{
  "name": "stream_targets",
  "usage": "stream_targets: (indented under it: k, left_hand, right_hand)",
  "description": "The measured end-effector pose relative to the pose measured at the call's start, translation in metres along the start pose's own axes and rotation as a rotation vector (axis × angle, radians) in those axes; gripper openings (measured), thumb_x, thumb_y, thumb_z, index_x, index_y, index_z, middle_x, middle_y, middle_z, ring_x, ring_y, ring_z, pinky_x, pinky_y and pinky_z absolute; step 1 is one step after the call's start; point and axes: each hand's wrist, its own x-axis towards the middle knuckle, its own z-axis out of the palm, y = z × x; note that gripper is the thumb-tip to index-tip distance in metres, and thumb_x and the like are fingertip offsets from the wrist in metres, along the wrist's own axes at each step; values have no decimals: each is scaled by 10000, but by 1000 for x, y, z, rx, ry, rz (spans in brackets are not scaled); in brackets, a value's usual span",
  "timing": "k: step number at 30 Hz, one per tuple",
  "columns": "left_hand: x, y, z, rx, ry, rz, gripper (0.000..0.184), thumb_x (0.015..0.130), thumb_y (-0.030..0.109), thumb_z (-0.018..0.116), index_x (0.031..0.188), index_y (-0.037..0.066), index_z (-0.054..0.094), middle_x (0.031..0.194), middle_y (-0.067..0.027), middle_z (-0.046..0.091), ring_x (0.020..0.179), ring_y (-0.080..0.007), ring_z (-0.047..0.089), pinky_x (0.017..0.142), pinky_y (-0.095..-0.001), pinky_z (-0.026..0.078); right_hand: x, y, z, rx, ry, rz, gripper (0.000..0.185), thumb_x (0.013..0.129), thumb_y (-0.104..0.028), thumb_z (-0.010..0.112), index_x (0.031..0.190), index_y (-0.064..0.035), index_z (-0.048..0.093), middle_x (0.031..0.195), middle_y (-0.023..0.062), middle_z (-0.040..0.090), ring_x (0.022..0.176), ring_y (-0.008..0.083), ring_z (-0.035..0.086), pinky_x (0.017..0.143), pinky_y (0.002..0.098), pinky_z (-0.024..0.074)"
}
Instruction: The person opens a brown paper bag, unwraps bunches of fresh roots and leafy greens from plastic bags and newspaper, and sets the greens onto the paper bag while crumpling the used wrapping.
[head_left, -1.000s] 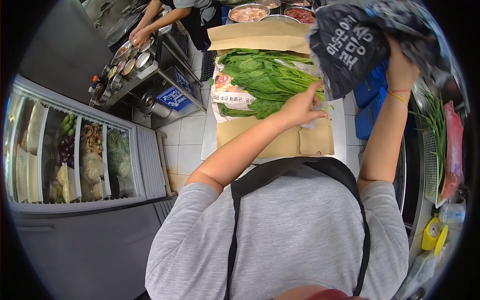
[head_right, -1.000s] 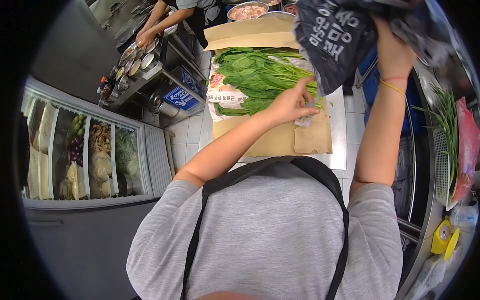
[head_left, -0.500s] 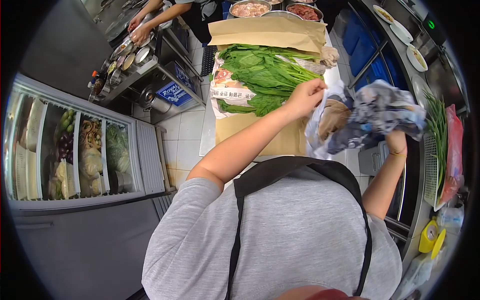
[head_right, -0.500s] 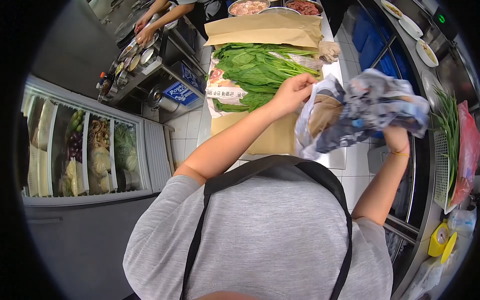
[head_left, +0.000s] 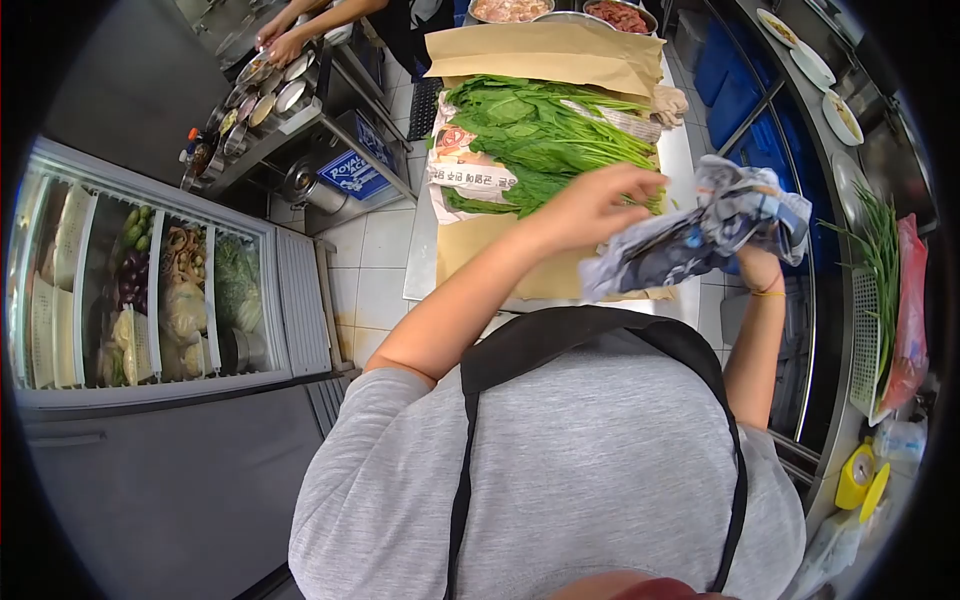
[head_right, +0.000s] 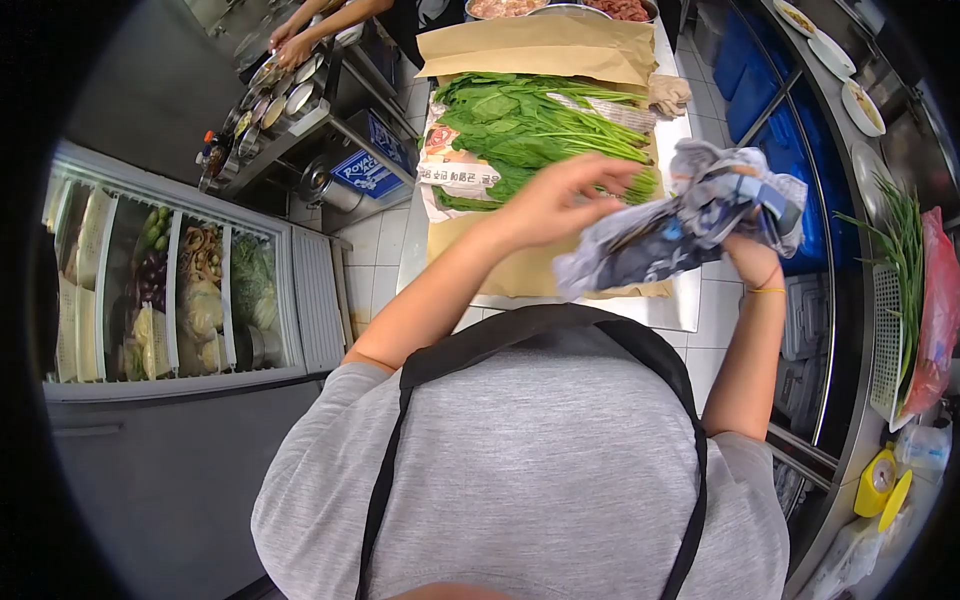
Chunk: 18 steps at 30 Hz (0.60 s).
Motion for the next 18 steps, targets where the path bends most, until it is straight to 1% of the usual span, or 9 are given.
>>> stream_targets:
  k: [1,2,3,5,8,11,13,15,18]
  left_hand:
    - [-7,-3,-10,247,96,42,339,833,90,587,1165,56,532,1041,-78,575,967,-207,577,813,-323,467]
    - [-16,-18,-25,429,138,27,352,809,97,609,1153,68,537,1022,-85,574,953,-233,574,797,-339,466]
    - [-30,-35,-38,610,177,14,367,786,104,630,1141,81,542,1003,-93,572,939,-259,571,782,-355,465]
    - [-60,-50,-56,912,115,-134,423,717,106,678,1120,110,549,1015,-81,551,978,-276,527,805,-386,424]
    - [-88,-67,-67,1085,252,-146,454,659,104,708,1086,131,555,1048,-53,529,1031,-249,482,846,-389,377]
    - [-93,-76,-74,1128,338,-150,457,634,99,720,1059,136,557,1071,-37,508,1058,-247,455,866,-400,352]
    - [-92,-83,-81,1163,326,-102,424,640,102,715,1035,134,563,1036,-31,519,1036,-245,470,849,-390,366]
    - [-89,-84,-91,1183,229,-69,332,673,111,694,986,129,587,984,-25,546,964,-239,511,802,-368,405]
    - [-84,-82,-105,1091,198,19,195,715,126,664,897,113,597,894,-31,561,865,-238,540,734,-360,439]
  right_hand:
    - [-4,-16,-2,106,43,102,404,767,-77,664,1156,-77,552,1126,27,570,1037,163,530,937,315,410]
    - [6,16,-28,-241,111,43,388,766,-73,656,1141,-56,559,1107,53,586,1024,190,549,929,308,411]
    - [4,-10,-28,-629,71,25,406,742,-62,668,1131,-29,558,1112,88,589,1025,226,559,921,303,413]
    - [-2,-9,-35,-726,8,-57,457,703,-58,692,1134,-11,546,1113,124,588,1021,253,564,919,300,415]
    - [-6,-4,-19,-744,-198,-38,565,653,-58,714,1174,0,504,1117,138,587,1028,248,565,926,304,418]
    - [-6,-25,32,-613,-327,203,475,651,-62,700,1097,-102,542,1089,128,593,1014,309,564,852,354,433]
    - [-4,-28,53,-800,-322,18,389,649,-10,651,1021,-78,562,1002,118,614,989,301,569,847,355,430]
    - [-4,-27,67,-908,-324,-55,392,668,11,613,1039,-104,559,1053,96,589,1035,287,539,855,368,396]
    - [-1,-28,87,-1028,-505,-50,338,722,-45,587,1047,-141,577,1188,19,534,1128,202,481,907,377,338]
